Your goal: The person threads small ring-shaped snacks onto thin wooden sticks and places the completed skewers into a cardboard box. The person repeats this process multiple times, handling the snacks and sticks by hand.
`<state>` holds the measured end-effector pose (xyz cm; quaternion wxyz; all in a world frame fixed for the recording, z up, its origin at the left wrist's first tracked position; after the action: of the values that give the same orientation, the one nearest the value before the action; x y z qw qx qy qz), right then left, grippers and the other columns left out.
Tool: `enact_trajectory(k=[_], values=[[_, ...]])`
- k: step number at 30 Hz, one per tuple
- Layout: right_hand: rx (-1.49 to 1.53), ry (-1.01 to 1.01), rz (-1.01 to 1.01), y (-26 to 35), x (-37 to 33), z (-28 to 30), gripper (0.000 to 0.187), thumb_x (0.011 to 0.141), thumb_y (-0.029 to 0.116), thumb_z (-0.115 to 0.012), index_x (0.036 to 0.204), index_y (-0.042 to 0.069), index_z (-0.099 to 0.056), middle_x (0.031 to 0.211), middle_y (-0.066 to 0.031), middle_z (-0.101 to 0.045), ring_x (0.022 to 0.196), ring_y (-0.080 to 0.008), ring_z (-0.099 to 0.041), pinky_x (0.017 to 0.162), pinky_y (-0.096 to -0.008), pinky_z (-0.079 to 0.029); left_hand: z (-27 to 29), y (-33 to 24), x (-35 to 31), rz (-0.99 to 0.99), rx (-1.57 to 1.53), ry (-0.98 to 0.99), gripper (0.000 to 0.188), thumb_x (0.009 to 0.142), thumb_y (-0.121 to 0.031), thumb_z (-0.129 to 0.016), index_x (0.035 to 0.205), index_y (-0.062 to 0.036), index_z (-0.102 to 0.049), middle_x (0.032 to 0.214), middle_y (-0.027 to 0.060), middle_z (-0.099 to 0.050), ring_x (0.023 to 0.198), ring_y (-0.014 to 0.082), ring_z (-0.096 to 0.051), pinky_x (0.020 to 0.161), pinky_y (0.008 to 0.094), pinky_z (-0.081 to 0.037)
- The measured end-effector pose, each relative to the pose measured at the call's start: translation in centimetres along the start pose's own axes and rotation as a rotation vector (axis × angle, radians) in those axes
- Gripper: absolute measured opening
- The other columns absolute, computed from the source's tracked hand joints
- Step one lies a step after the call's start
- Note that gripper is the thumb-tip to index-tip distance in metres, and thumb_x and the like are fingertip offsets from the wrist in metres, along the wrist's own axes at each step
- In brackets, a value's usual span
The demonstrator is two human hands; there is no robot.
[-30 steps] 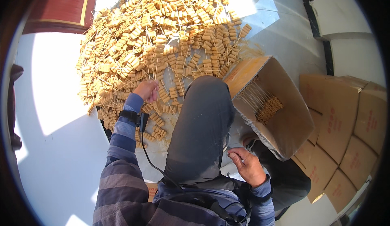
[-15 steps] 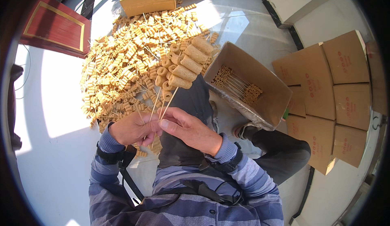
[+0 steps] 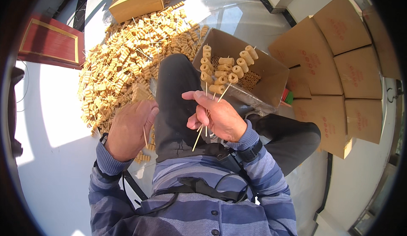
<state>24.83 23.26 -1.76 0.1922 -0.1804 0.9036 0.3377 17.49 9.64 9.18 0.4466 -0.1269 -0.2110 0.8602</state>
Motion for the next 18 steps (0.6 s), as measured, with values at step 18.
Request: enact_trajectory(k=[18], values=[[0.09,0.048,-0.127,-5.4,2.2,-1.1,0.036,0.11,0.03,-0.041,0.131,0.003,-0.054,0.124,-0.0096,-0.064,0.117,-0.0199,-0.062,0.1,-0.0373,-0.051,-7.9,-3.9,-1.2,-0.31,0.046,-0.053,0.041,0.078,-0.014,-0.063,0.116,0.0021,-0.053,0.122,0.0166,-0.053,0.115,0.0342,-0.052,0.103,0.0472,-0.041]])
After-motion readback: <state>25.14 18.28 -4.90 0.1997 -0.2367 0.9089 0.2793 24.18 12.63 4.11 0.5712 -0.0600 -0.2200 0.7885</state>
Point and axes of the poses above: each hand's wrist, its own x-axis towards the middle knuckle, its own z-axis out of the back of the hand, y = z × x, the point moved 9 cm from there along x, towards the middle knuckle
